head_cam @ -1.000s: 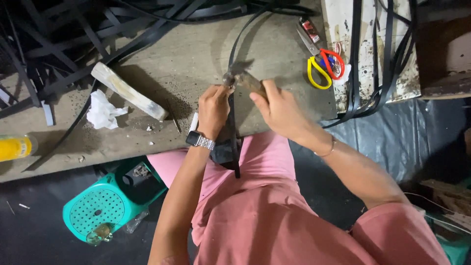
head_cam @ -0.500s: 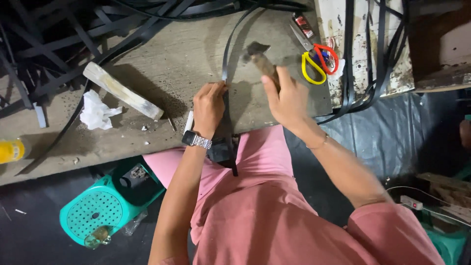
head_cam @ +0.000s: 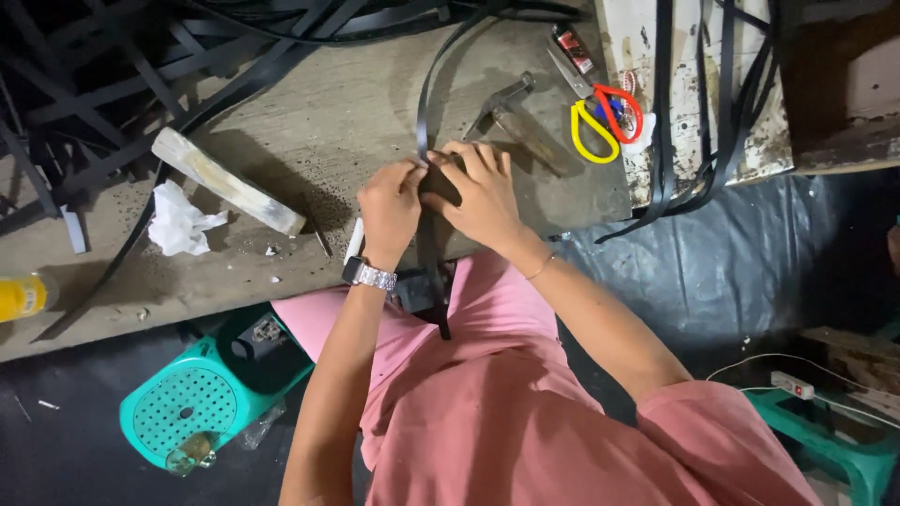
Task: Using a hammer and a punch tool to create holes in a leather strap on a workbench.
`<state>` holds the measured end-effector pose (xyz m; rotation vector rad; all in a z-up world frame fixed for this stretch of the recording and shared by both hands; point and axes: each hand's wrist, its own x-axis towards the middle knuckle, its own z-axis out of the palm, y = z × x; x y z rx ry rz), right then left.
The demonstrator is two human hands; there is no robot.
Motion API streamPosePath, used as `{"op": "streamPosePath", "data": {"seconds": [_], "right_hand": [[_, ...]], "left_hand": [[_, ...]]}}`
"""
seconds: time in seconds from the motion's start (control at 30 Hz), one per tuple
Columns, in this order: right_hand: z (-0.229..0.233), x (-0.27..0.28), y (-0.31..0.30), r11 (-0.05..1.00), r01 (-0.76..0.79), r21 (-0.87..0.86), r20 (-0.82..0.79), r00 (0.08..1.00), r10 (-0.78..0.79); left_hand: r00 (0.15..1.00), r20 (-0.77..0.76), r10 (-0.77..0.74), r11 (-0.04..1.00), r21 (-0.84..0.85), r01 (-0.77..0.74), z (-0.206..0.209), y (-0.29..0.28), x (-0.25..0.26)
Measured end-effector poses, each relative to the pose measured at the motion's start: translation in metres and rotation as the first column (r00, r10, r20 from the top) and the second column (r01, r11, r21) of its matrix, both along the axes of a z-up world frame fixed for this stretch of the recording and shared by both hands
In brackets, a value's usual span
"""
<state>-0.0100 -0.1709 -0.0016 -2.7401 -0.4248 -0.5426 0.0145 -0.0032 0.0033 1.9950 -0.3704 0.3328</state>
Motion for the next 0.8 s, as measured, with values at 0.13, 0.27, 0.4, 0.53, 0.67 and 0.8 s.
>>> {"op": "streamPosePath", "data": {"seconds": [0.13, 0.27, 0.4, 0.53, 0.67, 0.8], "right_hand": [[0.007, -0.005, -0.001, 1.000, -0.001, 0.012, -0.063, 0.998, 0.002], [0.007, -0.006, -0.002, 0.999, 0.008, 0.032, -0.132, 0.991, -0.004], [0.009, -0.003, -0.003, 0.998, 0.010, 0.059, -0.187, 0.982, 0.001], [0.007, -0.002, -0.004, 0.998, 0.005, 0.065, -0.204, 0.979, 0.008], [0.007, -0.001, -0.004, 0.997, 0.006, 0.072, -0.192, 0.981, 0.008], [0.012, -0.002, -0.004, 0.997, -0.009, 0.077, -0.190, 0.982, 0.024]], "left_hand": [[0.977, -0.181, 0.110, 0.960, -0.236, -0.152, 0.004, 0.003, 0.010], [0.980, -0.150, 0.127, 0.960, -0.232, -0.160, 0.004, -0.006, 0.017], [0.989, -0.111, 0.093, 0.977, -0.183, -0.112, -0.007, -0.009, 0.022], [0.991, -0.085, 0.103, 0.984, -0.139, -0.115, -0.010, -0.008, 0.022], [0.992, -0.079, 0.097, 0.989, -0.105, -0.105, -0.011, -0.008, 0.022], [0.995, -0.076, 0.071, 0.987, -0.141, -0.081, -0.018, -0.008, 0.021]]}}
